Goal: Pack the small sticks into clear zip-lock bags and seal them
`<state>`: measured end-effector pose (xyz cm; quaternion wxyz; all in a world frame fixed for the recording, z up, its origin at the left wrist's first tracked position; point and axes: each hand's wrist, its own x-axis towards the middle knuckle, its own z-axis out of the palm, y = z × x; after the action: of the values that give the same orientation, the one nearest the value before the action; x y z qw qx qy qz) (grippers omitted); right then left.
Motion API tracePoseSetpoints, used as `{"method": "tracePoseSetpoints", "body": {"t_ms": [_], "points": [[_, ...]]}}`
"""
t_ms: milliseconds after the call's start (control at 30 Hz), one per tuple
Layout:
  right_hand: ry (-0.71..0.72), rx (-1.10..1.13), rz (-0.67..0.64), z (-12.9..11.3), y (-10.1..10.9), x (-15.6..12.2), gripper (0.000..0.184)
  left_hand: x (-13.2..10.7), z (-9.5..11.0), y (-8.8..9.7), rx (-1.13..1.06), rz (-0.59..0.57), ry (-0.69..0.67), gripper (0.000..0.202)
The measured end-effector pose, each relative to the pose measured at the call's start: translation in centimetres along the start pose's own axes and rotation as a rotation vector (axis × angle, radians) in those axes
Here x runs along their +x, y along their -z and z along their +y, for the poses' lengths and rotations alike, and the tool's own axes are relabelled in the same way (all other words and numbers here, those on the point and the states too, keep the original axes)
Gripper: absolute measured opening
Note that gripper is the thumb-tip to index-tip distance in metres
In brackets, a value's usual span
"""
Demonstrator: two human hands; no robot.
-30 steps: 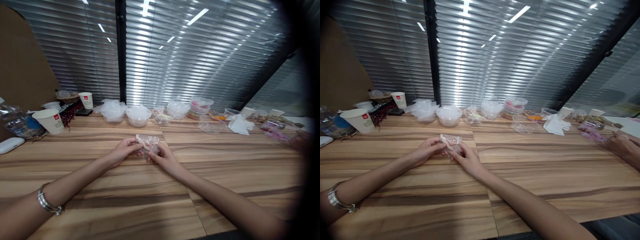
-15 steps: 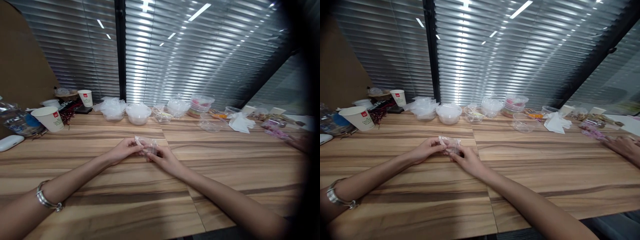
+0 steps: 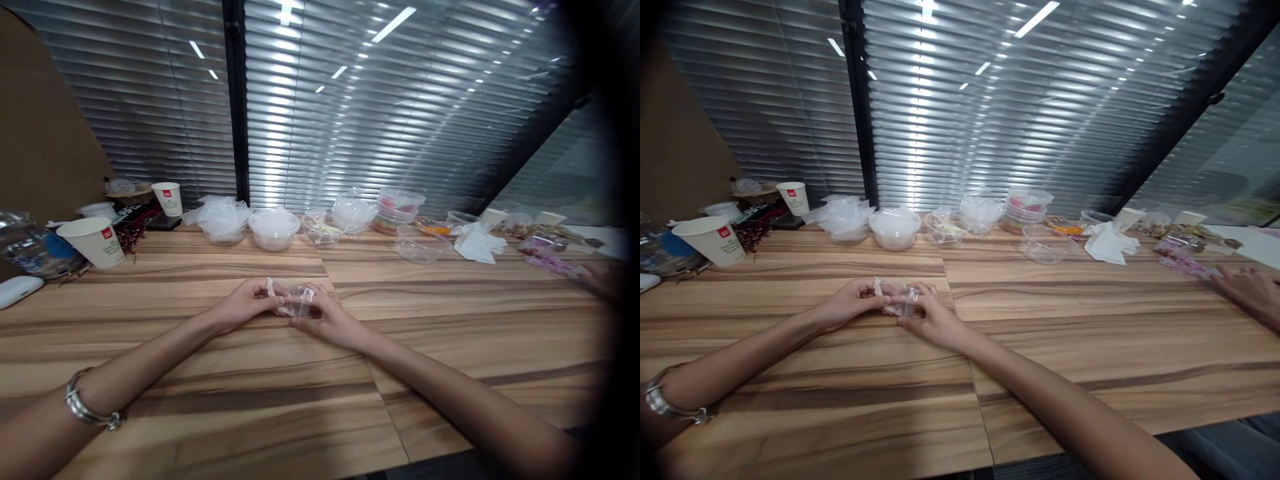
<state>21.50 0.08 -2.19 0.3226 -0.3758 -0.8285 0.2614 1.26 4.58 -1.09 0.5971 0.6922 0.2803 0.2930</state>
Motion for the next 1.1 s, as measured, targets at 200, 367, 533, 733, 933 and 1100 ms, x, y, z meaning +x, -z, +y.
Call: {"method": "tracePoseSetpoints", "body": {"t_ms": [200,367,533,733,933,1100], "points": [[0.017,-0.044,-0.048,0.0,0.1,0.0,0.037,-0.2,0.3,0.0,0.047,-0.022,0.009,0.024],[0.025,-0.04,-0.057,0.3,-0.2,0.0,0.04,-0.2,0.7,-0.2,0.081,-0.056,-0.004,0.025],[0.01,-0.03,-0.062,0.3,-0.2,0.0,0.04,-0.1,0.4,0.0,0.099,-0.013,-0.007,0.024],[-0.014,0.179,0.047,0.2,-0.5,0.3,0.029,0.0,0.0,-0.2,-0.054,0.038,-0.003,0.023],[-0.166,0.449,0.146,0.4,-0.3,0.6,0.035,0.5,-0.2,-0.2,-0.199,0.139,-0.012,0.035],[-0.228,0.535,0.206,0.4,-0.2,0.5,0.03,0.7,-0.8,0.2,-0.214,0.223,0.011,0.031]]}}
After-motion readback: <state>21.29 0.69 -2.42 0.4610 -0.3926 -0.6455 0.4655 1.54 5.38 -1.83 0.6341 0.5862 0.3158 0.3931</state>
